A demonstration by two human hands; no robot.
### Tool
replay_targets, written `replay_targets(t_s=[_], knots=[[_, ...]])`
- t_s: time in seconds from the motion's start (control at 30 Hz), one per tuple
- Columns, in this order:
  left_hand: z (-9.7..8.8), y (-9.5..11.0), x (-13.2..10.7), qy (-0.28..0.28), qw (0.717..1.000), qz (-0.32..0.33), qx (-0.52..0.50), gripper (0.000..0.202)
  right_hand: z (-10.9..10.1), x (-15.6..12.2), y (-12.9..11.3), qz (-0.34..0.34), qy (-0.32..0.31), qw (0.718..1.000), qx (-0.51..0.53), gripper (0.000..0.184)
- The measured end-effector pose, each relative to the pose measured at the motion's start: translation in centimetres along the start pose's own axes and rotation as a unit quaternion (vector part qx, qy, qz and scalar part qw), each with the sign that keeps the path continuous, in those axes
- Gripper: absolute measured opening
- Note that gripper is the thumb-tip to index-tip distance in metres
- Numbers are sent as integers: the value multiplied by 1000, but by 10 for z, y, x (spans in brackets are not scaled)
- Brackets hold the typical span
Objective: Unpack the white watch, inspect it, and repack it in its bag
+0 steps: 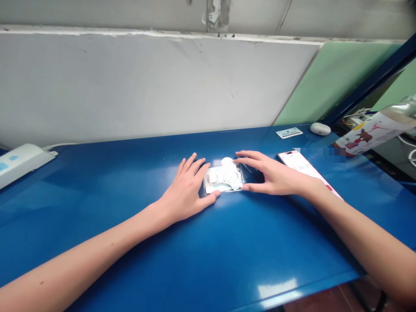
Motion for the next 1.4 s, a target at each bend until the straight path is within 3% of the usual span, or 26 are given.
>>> replay_targets(t_s=[0.5,0.83,1.07,1.17,1.27,1.4], knots=[[-2,3,1,1,1000,14,-1,80,1,-1,5,5,-2,1000,5,87],[-1,1,2,6,1000,8,-4,76,4,-1,8,-3,-1,1000,-2,85],[-1,2,1,4,1000,17,8,73,1,0,-1,-57,5,997,-51,88],[-1,1,0,-4,1000,11,2,69,-1,2,-10,-107,22,991,-76,63],[-4,1,1,-9,1000,10,-22,61,-7,4,-20,-145,79,984,-73,32],[-8,4,1,17,998,24,-58,47,-17,4,-24,-129,172,977,-3,22]])
Point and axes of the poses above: each hand's wrist, its own x-axis towards the middle knuckle, its own z-axis out of the palm, y = z × x, the point moved 6 cm from there along x, towards the middle knuckle, and after that the axes turned 11 degrees about -z, right-handed, at the moved point
